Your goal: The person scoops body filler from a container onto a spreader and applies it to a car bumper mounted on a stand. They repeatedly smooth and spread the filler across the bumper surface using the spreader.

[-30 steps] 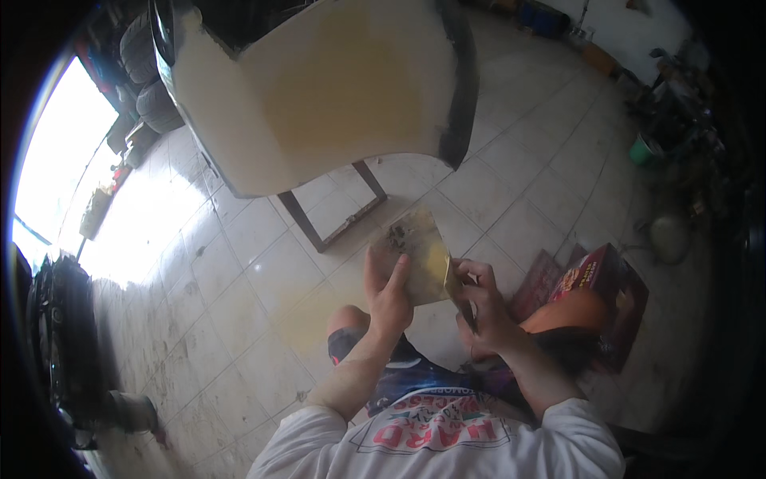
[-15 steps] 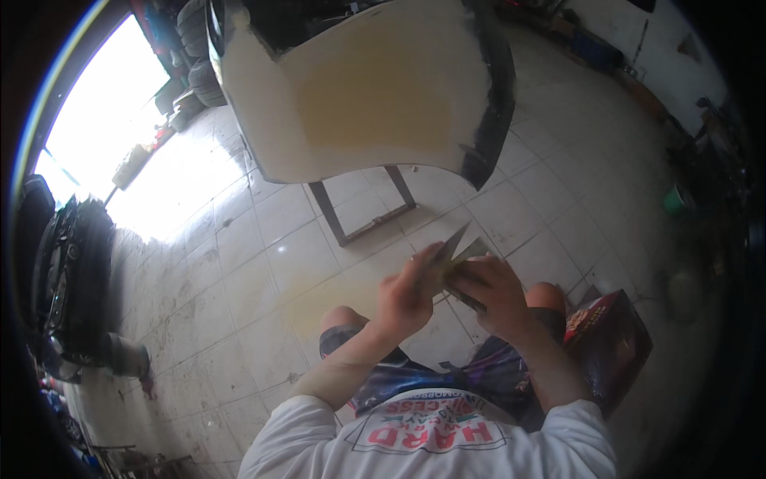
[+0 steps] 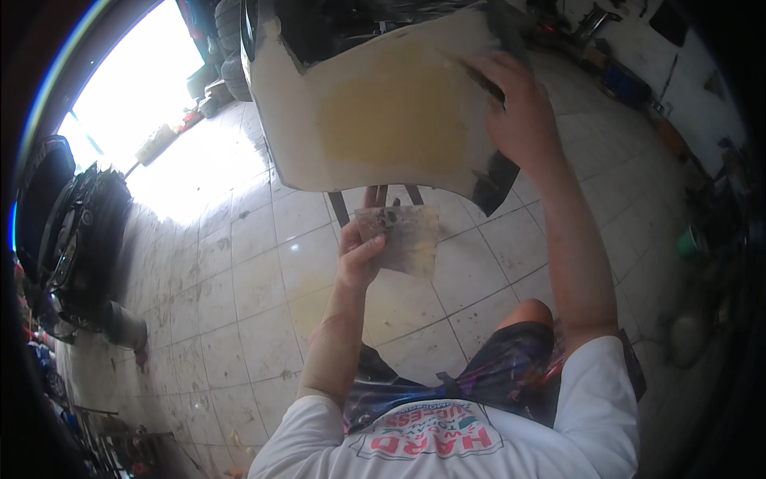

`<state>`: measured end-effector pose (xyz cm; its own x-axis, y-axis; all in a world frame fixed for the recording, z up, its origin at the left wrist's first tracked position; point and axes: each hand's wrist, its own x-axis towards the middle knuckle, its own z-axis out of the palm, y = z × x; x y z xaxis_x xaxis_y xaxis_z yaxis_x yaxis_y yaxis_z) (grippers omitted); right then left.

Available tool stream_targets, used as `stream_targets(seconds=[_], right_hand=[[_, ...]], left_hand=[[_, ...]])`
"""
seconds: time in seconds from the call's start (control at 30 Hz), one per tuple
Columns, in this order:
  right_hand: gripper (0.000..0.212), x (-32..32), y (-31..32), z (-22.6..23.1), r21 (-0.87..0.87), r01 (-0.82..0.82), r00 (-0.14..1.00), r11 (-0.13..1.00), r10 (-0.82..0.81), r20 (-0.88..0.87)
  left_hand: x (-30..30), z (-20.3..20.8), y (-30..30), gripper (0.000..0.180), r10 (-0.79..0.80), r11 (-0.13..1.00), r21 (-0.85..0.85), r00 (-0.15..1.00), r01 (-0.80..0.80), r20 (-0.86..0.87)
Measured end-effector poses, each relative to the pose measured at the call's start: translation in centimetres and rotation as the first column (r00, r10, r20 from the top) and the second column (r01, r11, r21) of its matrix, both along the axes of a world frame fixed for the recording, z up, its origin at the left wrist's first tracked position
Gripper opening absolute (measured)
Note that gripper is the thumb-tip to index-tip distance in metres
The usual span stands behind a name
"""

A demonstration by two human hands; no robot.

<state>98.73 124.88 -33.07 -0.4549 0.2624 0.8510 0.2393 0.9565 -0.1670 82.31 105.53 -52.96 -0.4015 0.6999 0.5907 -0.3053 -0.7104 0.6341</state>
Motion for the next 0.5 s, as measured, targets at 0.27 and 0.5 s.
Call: stream_targets(seconds=[0.27,0.5], right_hand=[[0.047,-7.9,-5.4,-1.6,0.078,0.206,0.976,0.975,-0.200,-0.082],[0.048,-4.8,-8.8,-11.3,0.177,0.012,0.997,0.984,-0.026,0.076]], left_hand=[[-1.8,1.9,-0.2,0.079,-0.186,0.982,0.020,0.983,0.186,0.005],[-2.2,1.0,-0.1,0.098,-0.297,0.954,0.014,0.944,0.298,0.147]])
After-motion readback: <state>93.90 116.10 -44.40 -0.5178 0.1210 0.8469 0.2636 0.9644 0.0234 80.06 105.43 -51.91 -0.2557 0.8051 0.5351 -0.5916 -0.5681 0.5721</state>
